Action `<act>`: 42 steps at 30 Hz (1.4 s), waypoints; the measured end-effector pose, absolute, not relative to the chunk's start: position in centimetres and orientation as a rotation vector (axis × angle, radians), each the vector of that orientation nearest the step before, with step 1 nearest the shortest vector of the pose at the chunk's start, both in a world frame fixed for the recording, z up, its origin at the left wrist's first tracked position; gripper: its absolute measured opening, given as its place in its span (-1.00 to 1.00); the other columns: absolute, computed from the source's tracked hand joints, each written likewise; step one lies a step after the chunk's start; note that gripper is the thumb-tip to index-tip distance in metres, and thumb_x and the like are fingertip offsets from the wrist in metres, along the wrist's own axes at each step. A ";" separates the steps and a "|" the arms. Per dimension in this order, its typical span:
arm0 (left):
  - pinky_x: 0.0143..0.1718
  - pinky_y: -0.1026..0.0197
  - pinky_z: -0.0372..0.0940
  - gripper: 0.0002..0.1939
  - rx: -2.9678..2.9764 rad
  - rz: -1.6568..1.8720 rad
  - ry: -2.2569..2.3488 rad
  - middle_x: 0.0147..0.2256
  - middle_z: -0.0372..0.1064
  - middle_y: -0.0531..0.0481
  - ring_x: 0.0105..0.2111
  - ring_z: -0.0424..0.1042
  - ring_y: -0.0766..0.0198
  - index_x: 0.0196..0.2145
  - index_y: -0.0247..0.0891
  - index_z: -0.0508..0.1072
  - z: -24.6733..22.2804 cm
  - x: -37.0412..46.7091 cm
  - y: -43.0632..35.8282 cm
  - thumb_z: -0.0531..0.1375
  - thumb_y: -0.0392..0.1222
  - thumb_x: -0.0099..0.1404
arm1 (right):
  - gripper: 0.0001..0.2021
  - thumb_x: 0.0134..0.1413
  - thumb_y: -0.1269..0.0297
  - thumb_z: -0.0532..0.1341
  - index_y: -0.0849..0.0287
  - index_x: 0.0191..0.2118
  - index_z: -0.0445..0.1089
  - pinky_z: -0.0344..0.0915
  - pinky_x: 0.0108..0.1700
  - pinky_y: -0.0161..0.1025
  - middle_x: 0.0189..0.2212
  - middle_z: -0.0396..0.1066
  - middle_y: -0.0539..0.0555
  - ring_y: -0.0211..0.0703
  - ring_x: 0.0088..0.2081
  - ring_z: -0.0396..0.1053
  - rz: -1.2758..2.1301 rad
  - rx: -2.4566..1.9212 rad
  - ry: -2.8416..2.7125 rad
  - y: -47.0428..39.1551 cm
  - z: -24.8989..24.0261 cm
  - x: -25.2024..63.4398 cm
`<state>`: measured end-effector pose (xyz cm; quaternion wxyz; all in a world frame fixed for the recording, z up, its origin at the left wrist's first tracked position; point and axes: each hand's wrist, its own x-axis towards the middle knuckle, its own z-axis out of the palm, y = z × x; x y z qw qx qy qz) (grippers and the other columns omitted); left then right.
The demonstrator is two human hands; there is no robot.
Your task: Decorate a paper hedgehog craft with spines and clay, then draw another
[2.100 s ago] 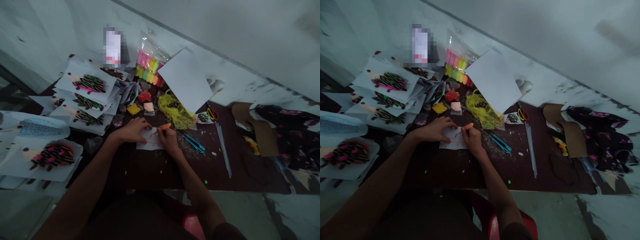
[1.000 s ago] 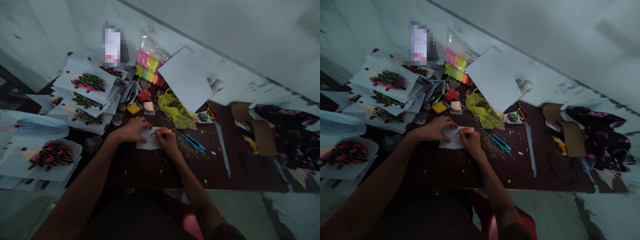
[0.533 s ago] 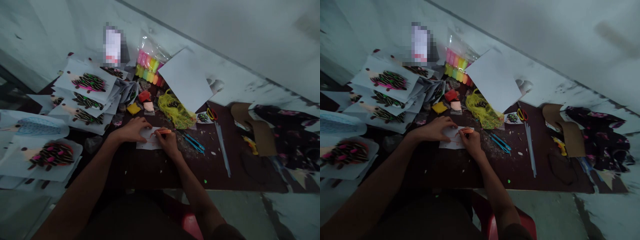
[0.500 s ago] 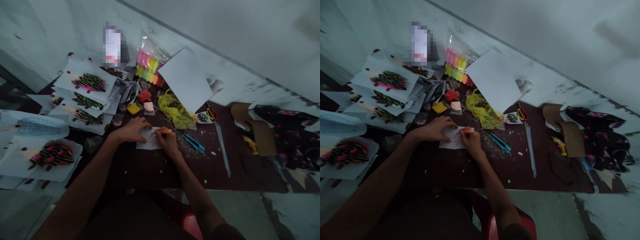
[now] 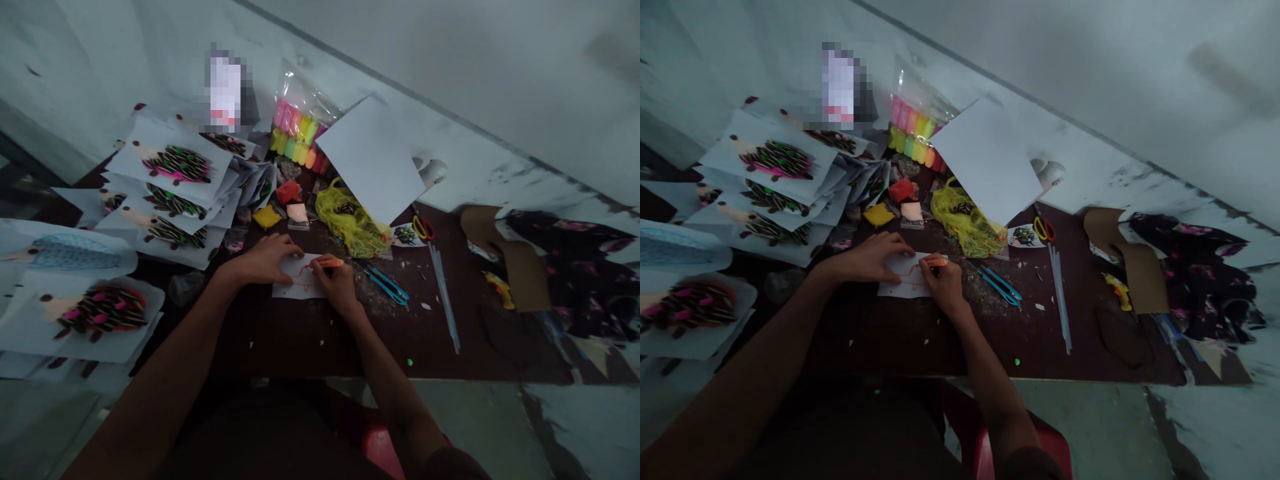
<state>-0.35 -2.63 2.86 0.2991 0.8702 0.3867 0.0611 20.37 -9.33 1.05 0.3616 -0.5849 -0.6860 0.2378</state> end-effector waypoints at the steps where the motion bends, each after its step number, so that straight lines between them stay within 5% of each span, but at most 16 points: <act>1: 0.07 0.03 0.20 -0.40 2.313 0.159 1.028 0.03 0.36 -0.07 0.06 0.30 -0.05 0.08 -0.06 0.49 2.9 -0.4 -2.6 0.35 -0.02 0.04 | -0.73 0.26 0.16 0.17 0.15 -0.37 0.53 0.34 -0.30 -0.30 -0.40 0.56 0.07 -0.18 -0.39 0.49 0.601 -1.516 -1.764 -9.3 1.0 20.4; 42: 0.12 0.02 0.17 -0.40 2.296 0.115 1.020 0.04 0.35 -0.09 0.07 0.29 -0.04 0.08 -0.09 0.48 3.3 -0.4 -2.5 0.36 -0.06 0.04 | -0.70 0.21 0.11 0.14 0.15 -0.44 0.44 0.22 -0.40 -0.28 -0.57 0.45 0.05 -0.19 -0.53 0.38 0.309 -1.811 -1.668 -9.8 0.8 22.8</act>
